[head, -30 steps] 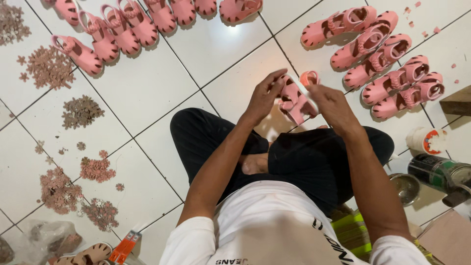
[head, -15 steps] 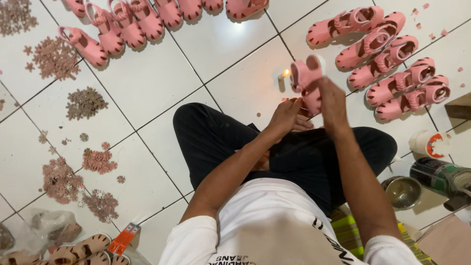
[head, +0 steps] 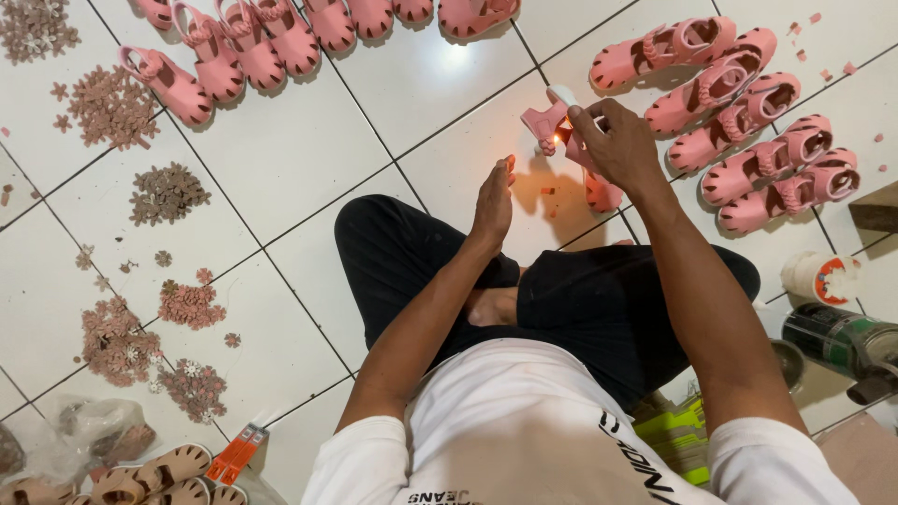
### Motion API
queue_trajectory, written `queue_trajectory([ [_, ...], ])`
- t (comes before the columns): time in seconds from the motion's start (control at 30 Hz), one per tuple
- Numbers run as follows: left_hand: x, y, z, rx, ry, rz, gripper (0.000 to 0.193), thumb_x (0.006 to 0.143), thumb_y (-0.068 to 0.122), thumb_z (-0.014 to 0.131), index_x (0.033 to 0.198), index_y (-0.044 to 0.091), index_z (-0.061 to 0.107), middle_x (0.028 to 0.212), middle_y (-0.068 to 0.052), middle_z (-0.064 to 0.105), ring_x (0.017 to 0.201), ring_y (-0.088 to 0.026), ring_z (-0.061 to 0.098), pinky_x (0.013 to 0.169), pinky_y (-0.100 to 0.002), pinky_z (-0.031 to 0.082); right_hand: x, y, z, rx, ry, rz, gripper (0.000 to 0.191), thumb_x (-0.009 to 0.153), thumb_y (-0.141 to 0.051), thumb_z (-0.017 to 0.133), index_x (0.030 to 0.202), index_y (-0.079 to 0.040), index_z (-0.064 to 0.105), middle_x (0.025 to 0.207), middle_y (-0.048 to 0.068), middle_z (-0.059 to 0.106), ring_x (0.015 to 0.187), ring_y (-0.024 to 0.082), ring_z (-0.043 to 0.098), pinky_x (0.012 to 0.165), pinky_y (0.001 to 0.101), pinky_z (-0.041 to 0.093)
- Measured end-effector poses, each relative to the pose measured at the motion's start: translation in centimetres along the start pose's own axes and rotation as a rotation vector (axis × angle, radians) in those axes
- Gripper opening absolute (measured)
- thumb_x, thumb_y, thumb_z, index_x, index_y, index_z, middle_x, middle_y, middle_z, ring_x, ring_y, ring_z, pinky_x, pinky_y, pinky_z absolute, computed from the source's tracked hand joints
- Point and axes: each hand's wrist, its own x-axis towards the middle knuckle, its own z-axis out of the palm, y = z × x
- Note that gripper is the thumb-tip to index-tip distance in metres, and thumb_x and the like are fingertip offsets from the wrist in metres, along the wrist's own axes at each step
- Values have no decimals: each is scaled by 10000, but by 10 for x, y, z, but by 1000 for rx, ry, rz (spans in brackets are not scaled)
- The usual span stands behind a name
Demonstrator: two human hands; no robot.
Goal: The person sits on the floor of a sandal workshop surrounded by rows of pink children's sandals. They hold a lit white candle and rub the melted wax along the strap edges of each sandal, then place the finished pair with the others and pick up the next sandal to repeat the process.
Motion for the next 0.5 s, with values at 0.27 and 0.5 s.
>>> queue_trajectory([
  [0.27, -1, 2, 4, 8, -24, -16, 731, 1053, 553, 282, 1546, 28, 412, 1591, -150, 443, 1430, -286, 459, 1165, -419, 347, -22, 13, -9, -302, 77, -329, 348, 1049, -313, 587, 1239, -74, 755, 1011, 207, 721, 782, 350, 702, 615, 427, 522],
  [0.5, -4, 7, 1, 23, -22, -47, 741, 1041, 552, 271, 1547, 27, 405, 1585, -156, 445, 1416, -289, 476, 1157, -422, 345, -11, 5, 1, 53, -12, 168, 521, 1059, -521, 615, 1102, -11, 710, 870, 200, 723, 774, 352, 717, 672, 440, 546],
])
